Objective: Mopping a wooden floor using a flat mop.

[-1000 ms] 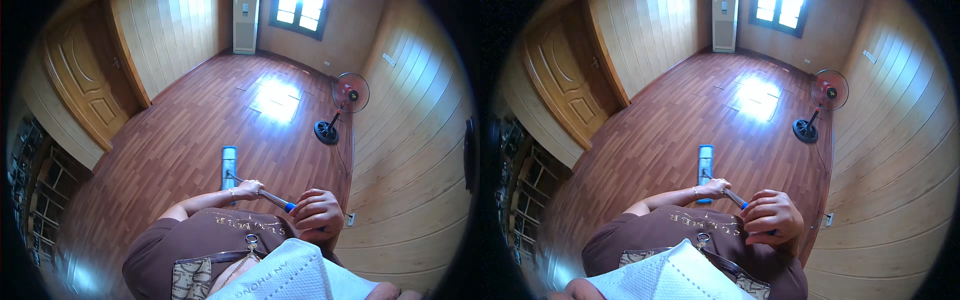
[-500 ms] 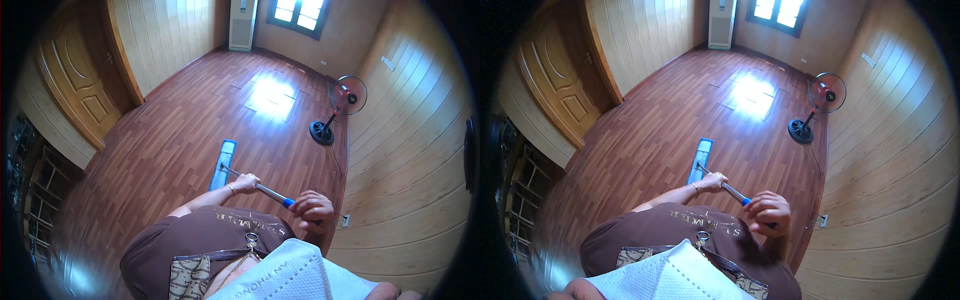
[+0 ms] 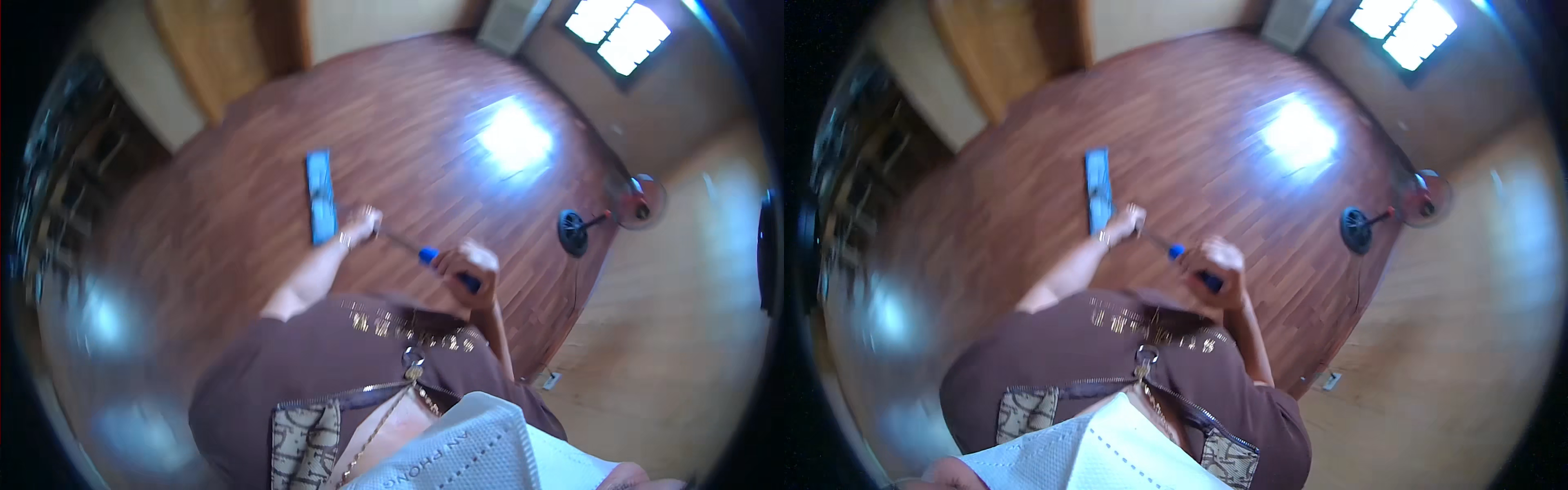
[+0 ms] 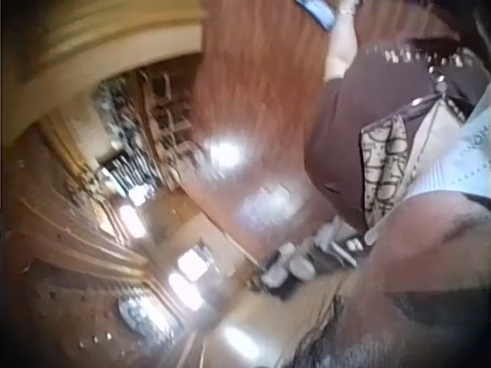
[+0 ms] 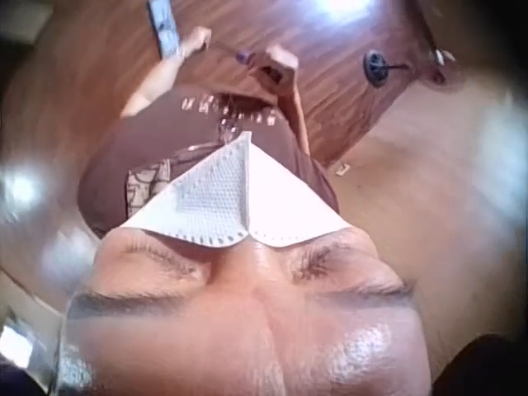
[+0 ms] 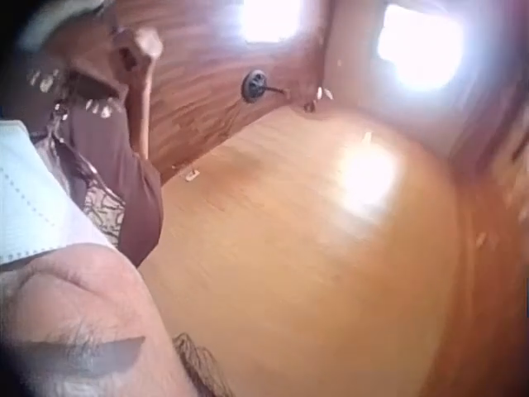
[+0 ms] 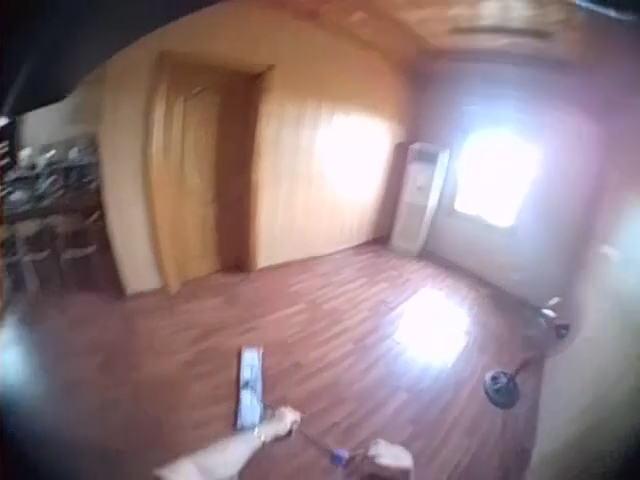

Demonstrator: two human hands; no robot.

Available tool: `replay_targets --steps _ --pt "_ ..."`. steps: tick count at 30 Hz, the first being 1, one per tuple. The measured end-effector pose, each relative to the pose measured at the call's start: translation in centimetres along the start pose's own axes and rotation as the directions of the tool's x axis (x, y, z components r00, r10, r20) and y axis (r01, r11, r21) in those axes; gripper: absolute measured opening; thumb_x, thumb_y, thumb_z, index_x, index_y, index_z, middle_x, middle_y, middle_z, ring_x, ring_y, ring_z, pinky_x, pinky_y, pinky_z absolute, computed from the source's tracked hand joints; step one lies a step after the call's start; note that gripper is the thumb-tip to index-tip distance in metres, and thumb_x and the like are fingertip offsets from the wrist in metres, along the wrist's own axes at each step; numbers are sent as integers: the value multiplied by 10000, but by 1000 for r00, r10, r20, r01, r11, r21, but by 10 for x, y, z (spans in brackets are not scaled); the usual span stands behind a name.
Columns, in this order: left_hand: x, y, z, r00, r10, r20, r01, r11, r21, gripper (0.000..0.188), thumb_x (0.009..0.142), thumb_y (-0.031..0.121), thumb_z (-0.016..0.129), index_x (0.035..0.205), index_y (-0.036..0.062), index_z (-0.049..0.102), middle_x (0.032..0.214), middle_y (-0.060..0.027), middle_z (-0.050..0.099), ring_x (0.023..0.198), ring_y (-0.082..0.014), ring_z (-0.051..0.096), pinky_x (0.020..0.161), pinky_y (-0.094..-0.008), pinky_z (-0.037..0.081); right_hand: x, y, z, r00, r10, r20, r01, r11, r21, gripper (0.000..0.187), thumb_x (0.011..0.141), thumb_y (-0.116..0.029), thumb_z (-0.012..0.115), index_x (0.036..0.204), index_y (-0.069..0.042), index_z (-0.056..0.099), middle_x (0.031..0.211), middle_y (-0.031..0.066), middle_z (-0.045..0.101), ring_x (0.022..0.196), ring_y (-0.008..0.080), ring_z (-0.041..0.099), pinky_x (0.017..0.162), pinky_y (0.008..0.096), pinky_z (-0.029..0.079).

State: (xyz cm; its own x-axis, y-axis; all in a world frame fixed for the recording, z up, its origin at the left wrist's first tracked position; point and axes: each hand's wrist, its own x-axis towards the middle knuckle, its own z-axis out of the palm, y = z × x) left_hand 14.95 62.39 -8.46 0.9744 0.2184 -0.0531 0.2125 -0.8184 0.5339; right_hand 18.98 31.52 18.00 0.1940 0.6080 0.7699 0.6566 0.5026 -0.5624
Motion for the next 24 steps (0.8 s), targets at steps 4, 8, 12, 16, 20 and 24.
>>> replay_targets --steps 4,8,12,16,20,24 --pt "5 99 -61 995 40 -92 -58 979 -197 218 765 237 520 583 123 556 632 -130 583 644 -283 604 563 -442 444 -16 -52 -36 981 -30 -190 26 999 -21 186 717 -179 727 767 -29 628 743 104 673 764 288 689 782 405 508" --pt "-130 127 10 930 161 -331 -53 949 310 61 693 143 587 646 144 548 685 -113 589 718 -318 604 624 -444 467 -101 -135 -33 985 33 -168 -20 997 79 287 806 -297 674 782 -13 636 772 109 691 810 285 698 795 418 497" --pt "-298 191 90 913 -164 -373 267 932 244 83 760 178 572 693 129 570 747 -105 605 747 -327 601 647 -455 481 -184 -219 -36 991 30 127 -56 976 212 193 852 -224 626 753 -61 602 775 83 684 833 278 694 862 433 462" --pt "-446 268 174 816 -438 -378 491 870 52 116 786 161 532 705 87 570 779 -149 619 788 -357 615 675 -472 489 -254 -290 -43 914 76 398 -215 924 316 135 823 -184 652 754 -87 588 798 56 682 871 254 682 926 437 409" --pt "-535 287 202 680 -623 -385 676 737 1 91 755 158 561 720 95 616 815 -148 650 845 -358 640 707 -472 513 -269 -307 -24 815 -44 578 -313 806 503 100 747 -77 670 804 -91 589 857 48 673 926 265 653 921 423 400" --pt "-600 305 230 587 -556 -588 637 766 -87 115 704 140 630 684 83 533 738 -140 613 733 -379 596 632 -484 467 -273 -318 -10 754 -119 646 -358 749 557 84 765 -67 676 807 -81 605 854 60 675 913 264 656 909 419 411"
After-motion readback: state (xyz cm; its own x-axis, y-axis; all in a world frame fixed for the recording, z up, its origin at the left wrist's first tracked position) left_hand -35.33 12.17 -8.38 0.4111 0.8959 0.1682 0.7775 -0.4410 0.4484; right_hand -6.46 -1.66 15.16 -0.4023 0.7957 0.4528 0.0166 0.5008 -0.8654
